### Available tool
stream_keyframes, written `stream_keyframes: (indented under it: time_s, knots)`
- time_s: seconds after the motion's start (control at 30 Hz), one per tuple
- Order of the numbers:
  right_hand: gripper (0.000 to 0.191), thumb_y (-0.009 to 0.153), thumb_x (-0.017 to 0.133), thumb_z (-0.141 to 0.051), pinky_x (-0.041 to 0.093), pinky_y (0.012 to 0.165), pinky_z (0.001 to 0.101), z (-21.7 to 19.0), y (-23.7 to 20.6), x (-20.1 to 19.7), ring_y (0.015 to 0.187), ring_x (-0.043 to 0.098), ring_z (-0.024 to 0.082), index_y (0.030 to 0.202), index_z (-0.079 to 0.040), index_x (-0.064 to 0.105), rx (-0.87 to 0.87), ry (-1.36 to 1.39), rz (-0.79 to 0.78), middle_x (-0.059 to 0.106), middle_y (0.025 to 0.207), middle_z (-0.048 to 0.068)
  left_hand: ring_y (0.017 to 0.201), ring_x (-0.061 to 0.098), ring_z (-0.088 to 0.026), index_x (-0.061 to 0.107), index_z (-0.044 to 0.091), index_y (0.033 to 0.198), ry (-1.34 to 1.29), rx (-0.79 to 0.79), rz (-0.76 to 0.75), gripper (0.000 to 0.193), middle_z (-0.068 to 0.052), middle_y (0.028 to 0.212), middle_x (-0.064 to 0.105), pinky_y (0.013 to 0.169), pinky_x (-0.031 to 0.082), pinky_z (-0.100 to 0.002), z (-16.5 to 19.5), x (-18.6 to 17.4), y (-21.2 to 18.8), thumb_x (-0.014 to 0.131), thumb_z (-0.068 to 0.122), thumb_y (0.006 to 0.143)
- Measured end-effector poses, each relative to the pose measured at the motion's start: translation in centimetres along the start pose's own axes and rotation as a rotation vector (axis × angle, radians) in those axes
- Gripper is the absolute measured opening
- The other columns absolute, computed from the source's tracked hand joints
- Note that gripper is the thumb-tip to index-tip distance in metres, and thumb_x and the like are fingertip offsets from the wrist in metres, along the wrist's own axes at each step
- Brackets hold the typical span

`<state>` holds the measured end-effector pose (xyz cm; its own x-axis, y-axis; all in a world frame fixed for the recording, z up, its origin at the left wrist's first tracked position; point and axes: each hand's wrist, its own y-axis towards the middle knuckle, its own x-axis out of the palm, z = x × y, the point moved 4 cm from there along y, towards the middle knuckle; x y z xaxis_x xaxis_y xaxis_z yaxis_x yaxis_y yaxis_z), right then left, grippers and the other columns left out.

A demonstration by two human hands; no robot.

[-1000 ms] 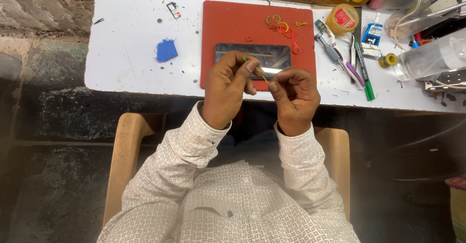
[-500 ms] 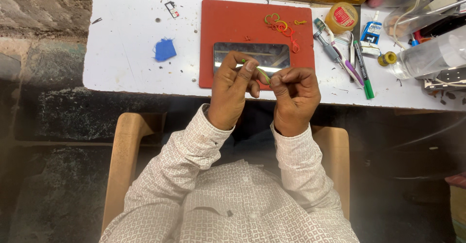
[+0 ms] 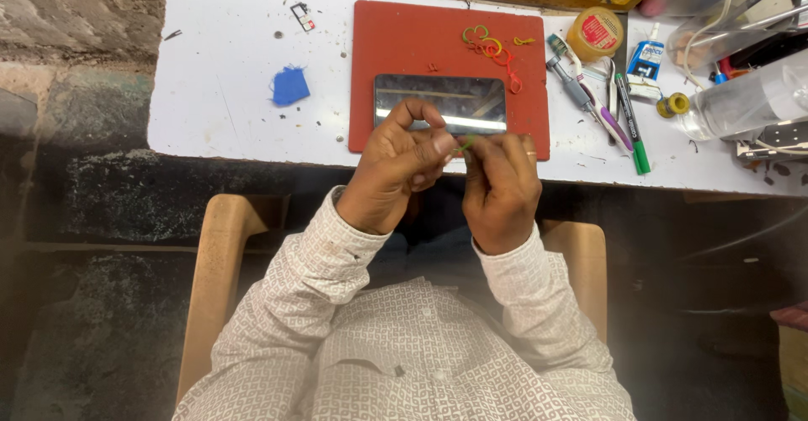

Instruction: The person applies adhesive to the edges of a smartphone back cover, installs a camera module, and reassembles the phone. They then secure the device with rubber bands and power it on to verify functionality.

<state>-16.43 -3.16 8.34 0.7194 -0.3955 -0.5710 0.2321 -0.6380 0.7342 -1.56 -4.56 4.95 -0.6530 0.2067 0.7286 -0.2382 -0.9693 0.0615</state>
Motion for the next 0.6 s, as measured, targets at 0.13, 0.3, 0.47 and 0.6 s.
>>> stream_keyframes:
  time_s: [0.13, 0.3, 0.47, 0.6]
  knots:
    - [0.004, 0.104, 0.063, -0.003, 0.044, 0.077, 0.0256, 3.0, -0.2, 0.3, 0.084, 0.054, 0.013, 0.105, 0.001, 0.065, 0.426, 0.706, -0.207, 0.063, 0.096, 0.005, 0.078, 0.049, -0.003, 0.048, 0.011, 0.114, 0.057, 0.042, -0.070, 0.040, 0.006, 0.087, 0.052, 0.071, 0.044, -0.020, -0.1, -0.2, -0.2, 0.078, 0.000, 0.089]
    - [0.016, 0.096, 0.062, -0.018, 0.041, 0.097, 0.0280, 3.3, -1.1, 1.0, 0.102, 0.053, 0.015, 0.086, -0.006, 0.057, 0.603, 1.473, -0.191, 0.061, 0.102, 0.005, 0.058, 0.042, -0.001, 0.054, 0.011, 0.103, 0.159, -0.001, 0.024, 0.024, 0.006, 0.074, 0.056, 0.050, 0.029, -0.017, -0.6, -0.4, 0.4, 0.074, 0.002, 0.092]
    - [0.021, 0.099, 0.061, -0.023, 0.041, 0.096, 0.0349, 3.7, -1.4, 1.6, 0.093, 0.050, 0.019, 0.087, -0.009, 0.052, 0.561, 1.643, -0.157, 0.056, 0.090, 0.007, 0.048, 0.034, -0.001, 0.063, 0.008, 0.088, 0.204, 0.041, 0.057, 0.022, 0.008, 0.067, 0.054, 0.044, 0.023, -0.020, 0.3, -0.4, 0.7, 0.064, 0.026, 0.100]
    - [0.024, 0.107, 0.062, -0.022, 0.042, 0.103, 0.0392, 4.4, -1.7, 1.8, 0.096, 0.053, 0.022, 0.088, -0.009, 0.054, 0.580, 1.716, -0.105, 0.058, 0.087, 0.008, 0.041, 0.024, -0.004, 0.065, 0.005, 0.079, 0.165, 0.056, 0.098, 0.056, 0.009, 0.051, 0.032, 0.038, 0.019, -0.022, 1.7, -2.3, 1.6, 0.048, 0.050, 0.109]
